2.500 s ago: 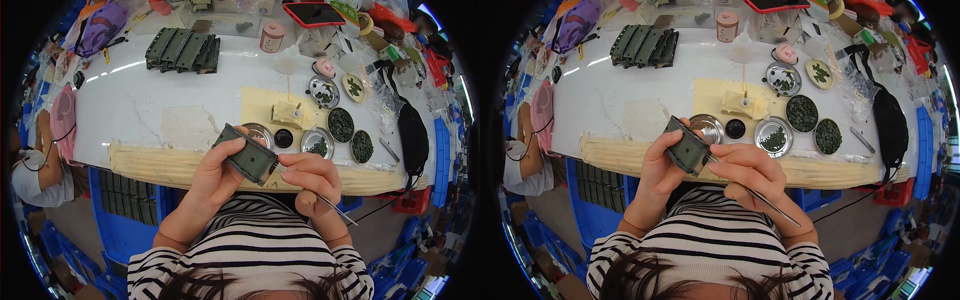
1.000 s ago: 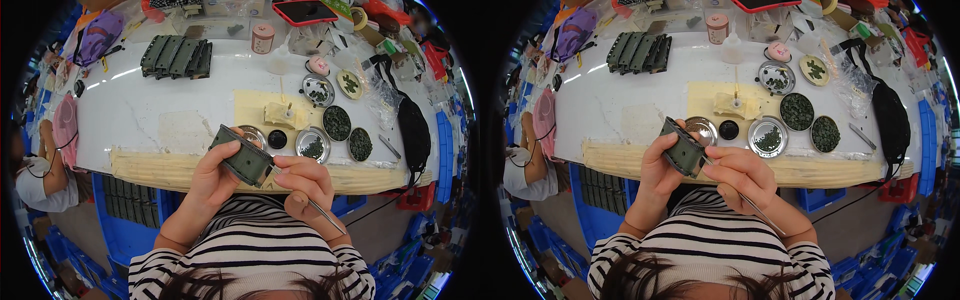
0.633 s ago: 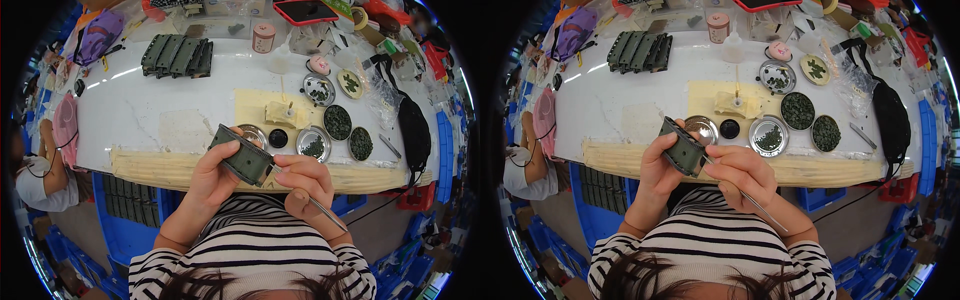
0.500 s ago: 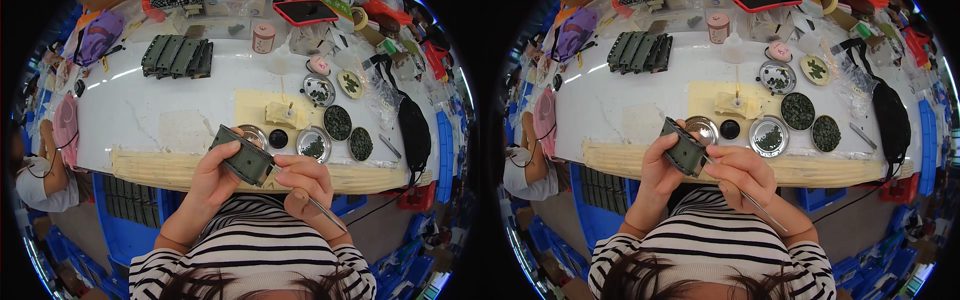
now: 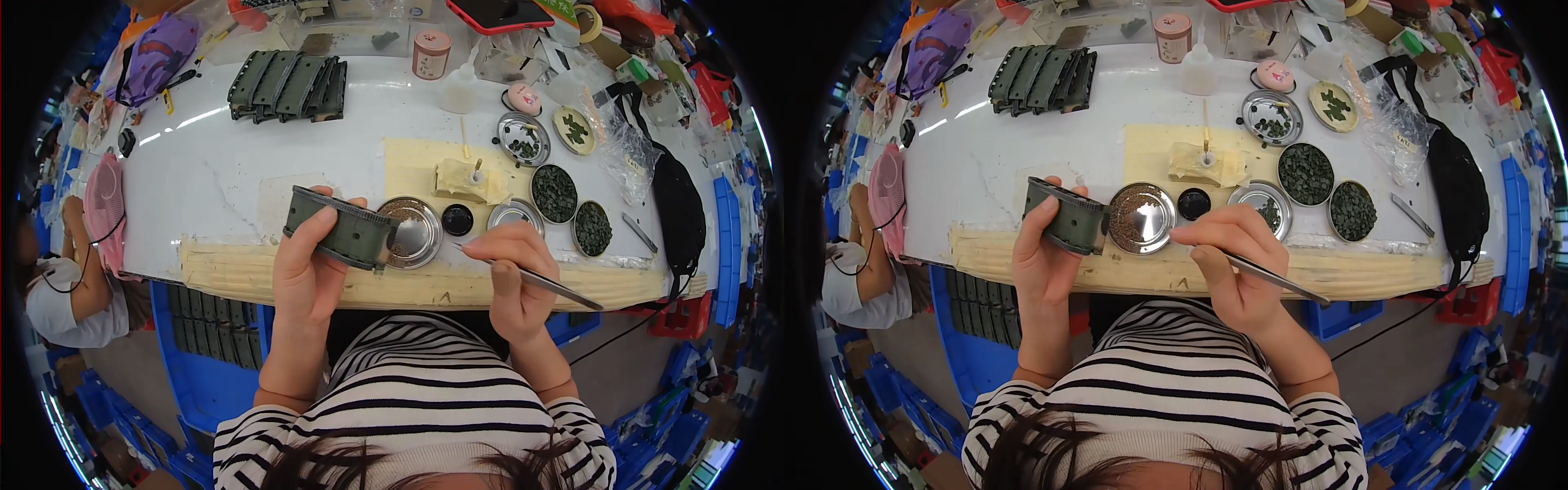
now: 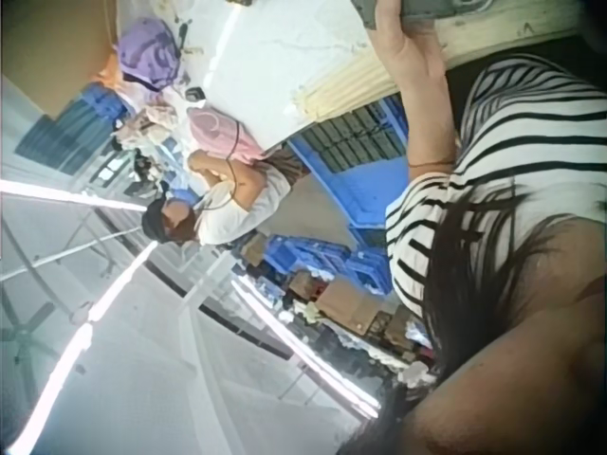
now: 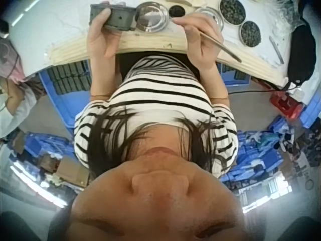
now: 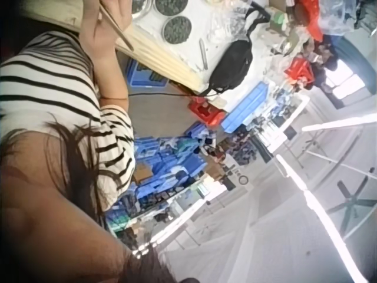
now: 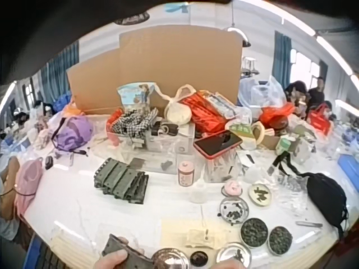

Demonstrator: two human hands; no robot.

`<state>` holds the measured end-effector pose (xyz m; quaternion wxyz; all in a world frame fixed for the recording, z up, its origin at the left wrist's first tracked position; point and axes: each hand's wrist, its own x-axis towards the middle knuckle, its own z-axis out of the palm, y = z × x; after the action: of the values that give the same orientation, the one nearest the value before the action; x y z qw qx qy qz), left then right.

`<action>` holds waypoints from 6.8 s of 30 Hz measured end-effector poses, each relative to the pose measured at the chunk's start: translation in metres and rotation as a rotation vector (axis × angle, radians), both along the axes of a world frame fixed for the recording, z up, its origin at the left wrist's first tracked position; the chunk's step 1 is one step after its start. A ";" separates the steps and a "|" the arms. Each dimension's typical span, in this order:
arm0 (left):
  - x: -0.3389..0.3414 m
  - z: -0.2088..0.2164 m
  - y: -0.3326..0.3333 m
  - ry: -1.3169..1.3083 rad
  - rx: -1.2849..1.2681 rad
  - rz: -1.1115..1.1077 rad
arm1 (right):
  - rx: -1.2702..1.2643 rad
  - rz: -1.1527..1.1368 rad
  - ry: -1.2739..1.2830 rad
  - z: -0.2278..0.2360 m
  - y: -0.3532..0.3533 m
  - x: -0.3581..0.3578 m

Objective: Detailing small toy tank models using a specialized applicator tool at a factory workbench.

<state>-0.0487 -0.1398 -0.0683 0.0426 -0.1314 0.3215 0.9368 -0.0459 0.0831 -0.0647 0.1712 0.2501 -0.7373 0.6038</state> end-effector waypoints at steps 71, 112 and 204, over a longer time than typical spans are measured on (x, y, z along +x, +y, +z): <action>0.001 -0.005 0.022 0.115 -0.233 -0.436 | 0.364 0.100 0.347 0.011 -0.023 -0.015; 0.009 -0.001 0.028 0.079 -0.196 -0.557 | 0.096 0.179 -0.040 0.014 -0.014 -0.015; 0.004 0.014 0.027 -0.035 0.076 -0.115 | 0.050 0.168 0.102 0.008 -0.020 -0.004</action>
<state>-0.0449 -0.1128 -0.0545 0.1067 -0.1273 0.2919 0.9419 -0.0498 0.0635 -0.0564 0.1509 0.3456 -0.7190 0.5838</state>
